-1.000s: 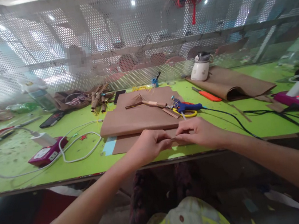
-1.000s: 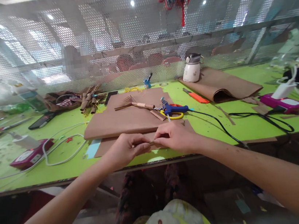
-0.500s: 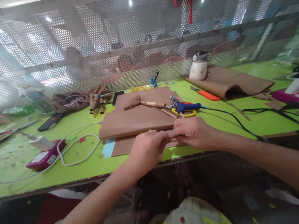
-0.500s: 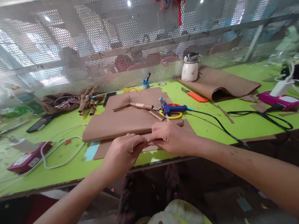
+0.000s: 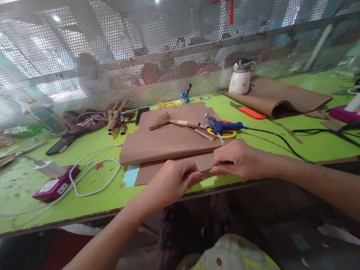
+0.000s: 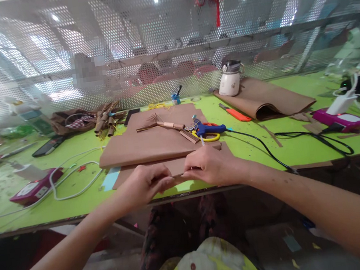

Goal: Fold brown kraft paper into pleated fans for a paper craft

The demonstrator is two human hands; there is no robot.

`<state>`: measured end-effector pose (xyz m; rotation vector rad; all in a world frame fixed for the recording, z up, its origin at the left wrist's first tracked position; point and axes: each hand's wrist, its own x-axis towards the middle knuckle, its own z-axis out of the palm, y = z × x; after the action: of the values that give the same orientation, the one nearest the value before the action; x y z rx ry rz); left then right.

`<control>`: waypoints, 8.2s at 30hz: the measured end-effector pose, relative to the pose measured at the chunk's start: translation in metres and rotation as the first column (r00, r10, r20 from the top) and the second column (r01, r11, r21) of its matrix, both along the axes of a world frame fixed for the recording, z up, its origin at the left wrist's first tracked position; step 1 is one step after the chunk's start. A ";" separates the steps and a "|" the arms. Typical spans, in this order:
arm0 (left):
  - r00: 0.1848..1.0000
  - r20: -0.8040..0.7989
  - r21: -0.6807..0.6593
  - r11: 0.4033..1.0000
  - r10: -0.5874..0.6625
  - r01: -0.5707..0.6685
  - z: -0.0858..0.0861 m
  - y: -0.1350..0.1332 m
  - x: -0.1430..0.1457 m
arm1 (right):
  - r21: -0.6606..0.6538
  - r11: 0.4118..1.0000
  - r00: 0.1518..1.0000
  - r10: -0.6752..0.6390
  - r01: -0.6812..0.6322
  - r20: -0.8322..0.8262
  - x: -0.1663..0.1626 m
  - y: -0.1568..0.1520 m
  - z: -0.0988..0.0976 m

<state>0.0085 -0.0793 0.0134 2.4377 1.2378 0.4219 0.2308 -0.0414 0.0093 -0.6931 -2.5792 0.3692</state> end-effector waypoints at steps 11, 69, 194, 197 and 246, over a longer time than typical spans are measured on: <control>0.893 0.425 -0.585 0.797 0.146 0.148 0.002 0.012 -0.014 | -0.583 0.808 0.940 -0.135 -0.078 -0.312 0.013 0.015 -0.004; 0.984 -0.171 0.238 0.967 -0.047 0.087 -0.032 0.036 0.000 | 0.254 0.966 0.967 -0.019 -0.047 0.252 0.007 0.031 -0.038; 0.606 0.754 -0.559 0.734 0.255 0.386 -0.026 -0.013 0.024 | -0.663 0.607 0.752 -0.156 -0.438 -0.640 -0.011 -0.008 -0.009; 0.668 0.682 -0.420 0.907 0.297 0.025 -0.006 -0.004 0.011 | -0.750 0.614 0.859 -0.222 -0.244 -0.461 -0.007 -0.003 -0.007; 0.998 -0.055 0.248 0.968 -0.032 0.045 -0.038 0.036 0.016 | 0.160 0.987 0.979 -0.016 -0.017 0.204 -0.012 0.026 -0.032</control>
<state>0.0242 -0.0429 -0.0250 2.6937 1.2203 0.5369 0.2187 -0.0159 -0.0232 -0.7041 -2.7644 0.0909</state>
